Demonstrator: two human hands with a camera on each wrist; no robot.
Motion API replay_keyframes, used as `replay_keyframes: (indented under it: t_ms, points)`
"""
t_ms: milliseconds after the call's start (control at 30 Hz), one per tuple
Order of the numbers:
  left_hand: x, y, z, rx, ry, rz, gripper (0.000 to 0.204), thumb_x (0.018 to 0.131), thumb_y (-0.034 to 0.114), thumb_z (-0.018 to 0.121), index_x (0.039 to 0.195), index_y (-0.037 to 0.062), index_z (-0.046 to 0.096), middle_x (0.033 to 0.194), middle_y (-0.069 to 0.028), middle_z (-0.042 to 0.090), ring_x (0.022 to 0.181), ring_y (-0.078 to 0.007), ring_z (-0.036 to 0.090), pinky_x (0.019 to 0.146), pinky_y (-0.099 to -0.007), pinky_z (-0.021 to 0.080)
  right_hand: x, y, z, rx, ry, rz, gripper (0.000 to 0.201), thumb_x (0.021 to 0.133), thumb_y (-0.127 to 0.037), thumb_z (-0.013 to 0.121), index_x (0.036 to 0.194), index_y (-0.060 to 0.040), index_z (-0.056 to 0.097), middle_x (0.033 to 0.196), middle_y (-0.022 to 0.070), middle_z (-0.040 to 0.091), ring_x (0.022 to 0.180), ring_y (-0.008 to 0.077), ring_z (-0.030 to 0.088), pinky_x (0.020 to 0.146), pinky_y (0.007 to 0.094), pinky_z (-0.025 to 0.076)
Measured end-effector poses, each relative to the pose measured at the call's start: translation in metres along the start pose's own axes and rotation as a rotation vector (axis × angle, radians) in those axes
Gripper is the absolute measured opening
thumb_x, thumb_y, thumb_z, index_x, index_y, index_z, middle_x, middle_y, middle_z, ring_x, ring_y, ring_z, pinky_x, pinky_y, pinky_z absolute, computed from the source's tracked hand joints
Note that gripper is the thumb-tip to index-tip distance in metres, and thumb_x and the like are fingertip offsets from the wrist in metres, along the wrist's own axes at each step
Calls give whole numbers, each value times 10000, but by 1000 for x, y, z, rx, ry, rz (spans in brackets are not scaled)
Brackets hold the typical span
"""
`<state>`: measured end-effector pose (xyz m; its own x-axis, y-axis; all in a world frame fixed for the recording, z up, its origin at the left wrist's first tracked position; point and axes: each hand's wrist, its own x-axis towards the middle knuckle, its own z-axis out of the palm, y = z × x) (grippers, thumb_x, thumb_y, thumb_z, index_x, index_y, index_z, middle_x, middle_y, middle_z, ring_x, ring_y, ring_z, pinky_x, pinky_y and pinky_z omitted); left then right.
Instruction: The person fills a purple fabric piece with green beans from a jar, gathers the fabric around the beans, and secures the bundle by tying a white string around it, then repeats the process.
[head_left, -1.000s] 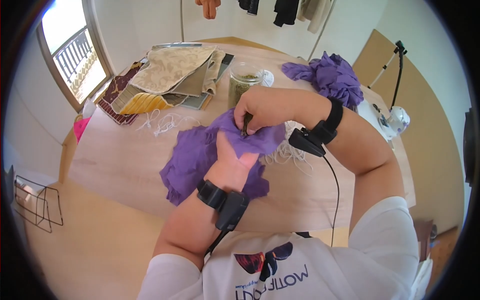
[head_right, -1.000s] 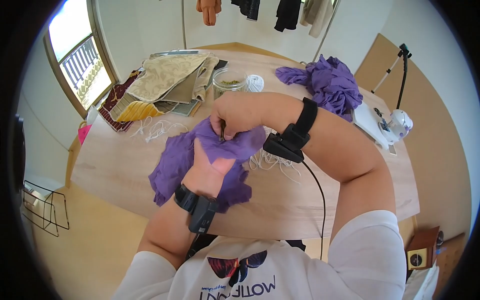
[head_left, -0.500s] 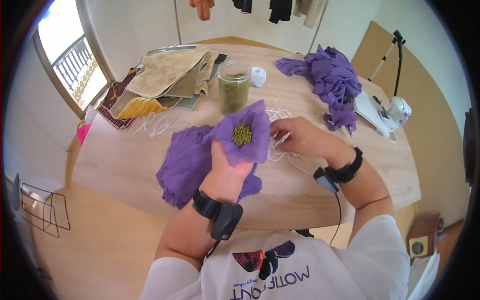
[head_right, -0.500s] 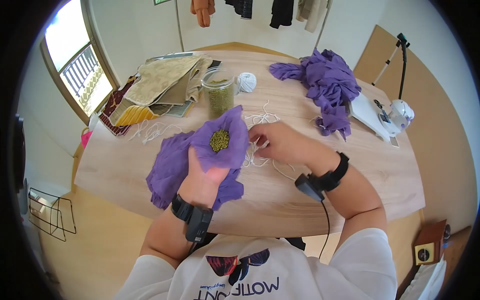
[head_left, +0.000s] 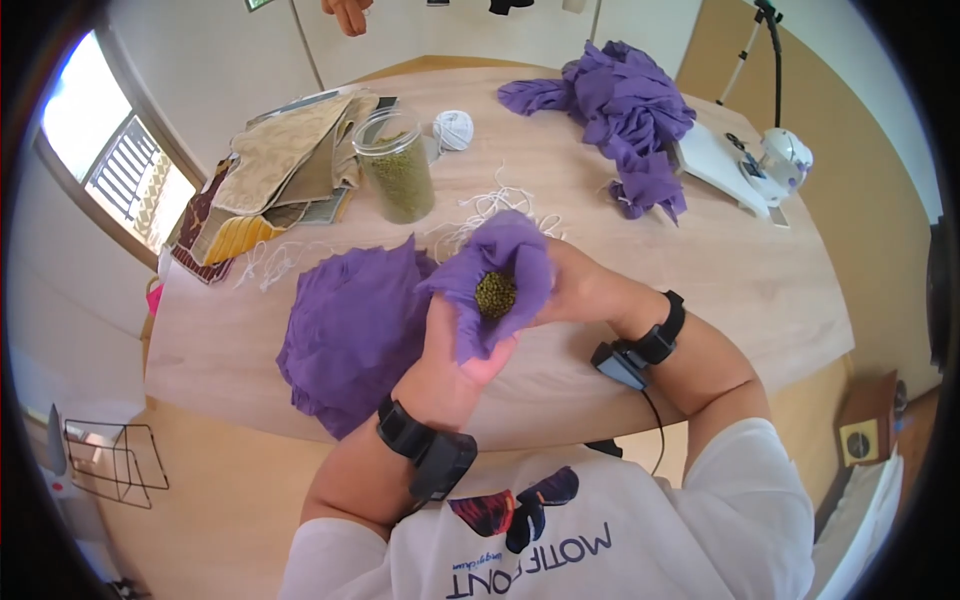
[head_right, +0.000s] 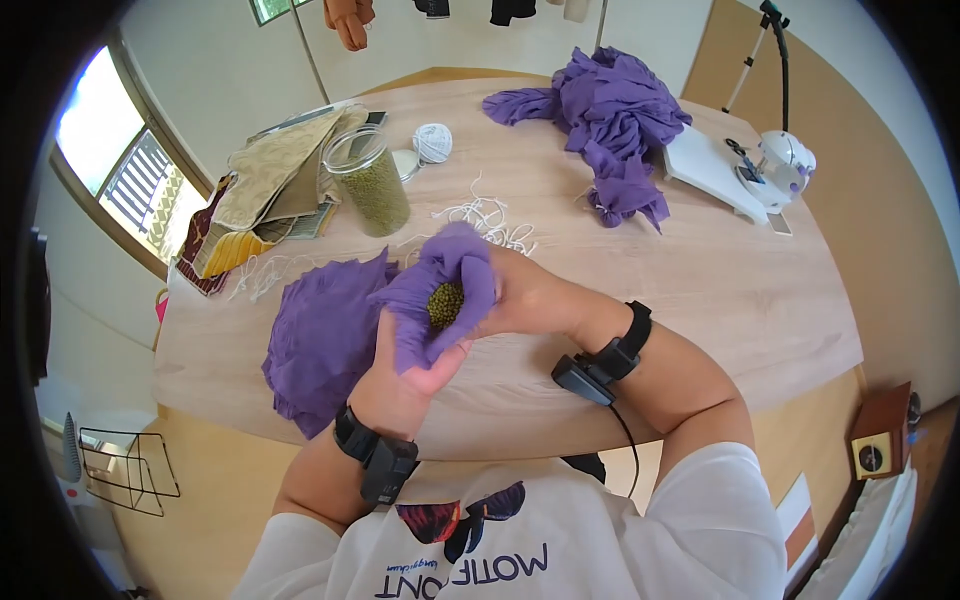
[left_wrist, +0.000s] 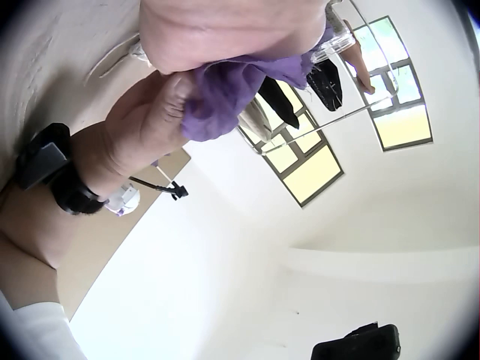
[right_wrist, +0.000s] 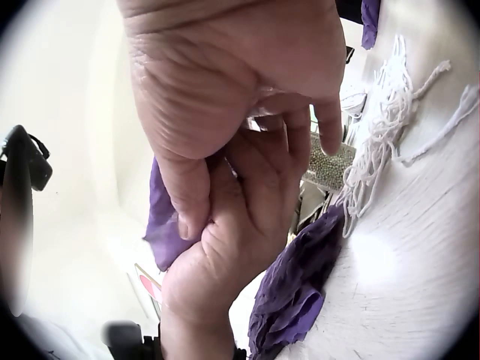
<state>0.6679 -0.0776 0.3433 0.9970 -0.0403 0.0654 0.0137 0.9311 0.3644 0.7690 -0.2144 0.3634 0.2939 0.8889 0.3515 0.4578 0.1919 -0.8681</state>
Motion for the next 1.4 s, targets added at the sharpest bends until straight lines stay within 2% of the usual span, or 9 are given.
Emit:
replay_keyframes:
  t_ms: [133,333,733,800,900,1000,1133,1233,1400]
  points:
    - [1,-9,-8,-183,341,6,205,986,163,474,1103,41,590,1128,-117,642,1018,-245,655,890,-369,561,-2,10,1,55,59,-27,566,733,-64,829,1249,-31,600,1279,94,581,1158,189,558,1007,332,442]
    - [17,-8,-27,-142,4,-86,249,998,232,467,1139,65,587,1170,-94,639,1104,-246,623,942,-406,529,-3,11,-7,66,111,-82,295,778,0,759,1069,-14,715,1302,124,583,1142,222,585,981,337,471]
    - [30,-9,-3,254,428,-101,380,1029,344,371,1244,82,545,1269,-117,587,1182,-283,570,1028,-480,450,-2,13,-6,215,273,53,245,784,34,761,1022,24,705,1160,99,668,982,116,628,827,257,522]
    - [28,-9,1,224,418,-80,403,1030,344,356,1275,76,530,1295,-123,576,1199,-290,560,1035,-486,444,-1,10,-5,195,316,64,221,808,18,747,1025,22,707,1068,81,698,934,96,639,822,244,530]
    - [25,-4,-3,178,265,-74,439,1031,347,333,1314,61,507,1339,-134,555,1227,-305,545,1048,-497,431,-2,-8,-5,568,429,335,184,835,9,734,1017,28,710,970,75,718,879,89,646,802,246,537]
    - [24,8,-1,123,187,-69,495,1029,385,313,1344,44,483,1375,-146,531,1259,-320,523,1067,-513,412,1,-1,-9,296,502,248,192,857,-12,727,1042,31,704,948,70,719,842,95,648,780,248,542]
    - [19,15,8,160,-10,-59,493,1015,355,396,1376,25,449,1398,-138,513,1284,-328,503,1097,-534,382,2,-2,-14,427,570,242,241,855,-27,734,1085,31,692,977,61,717,860,93,641,790,245,539]
    - [21,7,-20,630,-223,92,456,953,203,555,1366,28,473,1332,-120,559,1264,-293,522,1081,-503,407,0,-11,-17,520,578,194,262,853,-29,737,1103,32,685,989,54,715,872,87,635,800,244,533]
    - [20,13,-4,1053,-97,38,555,827,35,734,1327,16,495,1222,-82,600,1153,-175,569,971,-361,487,-3,-15,-3,368,411,203,241,839,-30,744,1075,1,704,1012,50,710,904,105,636,799,257,526]
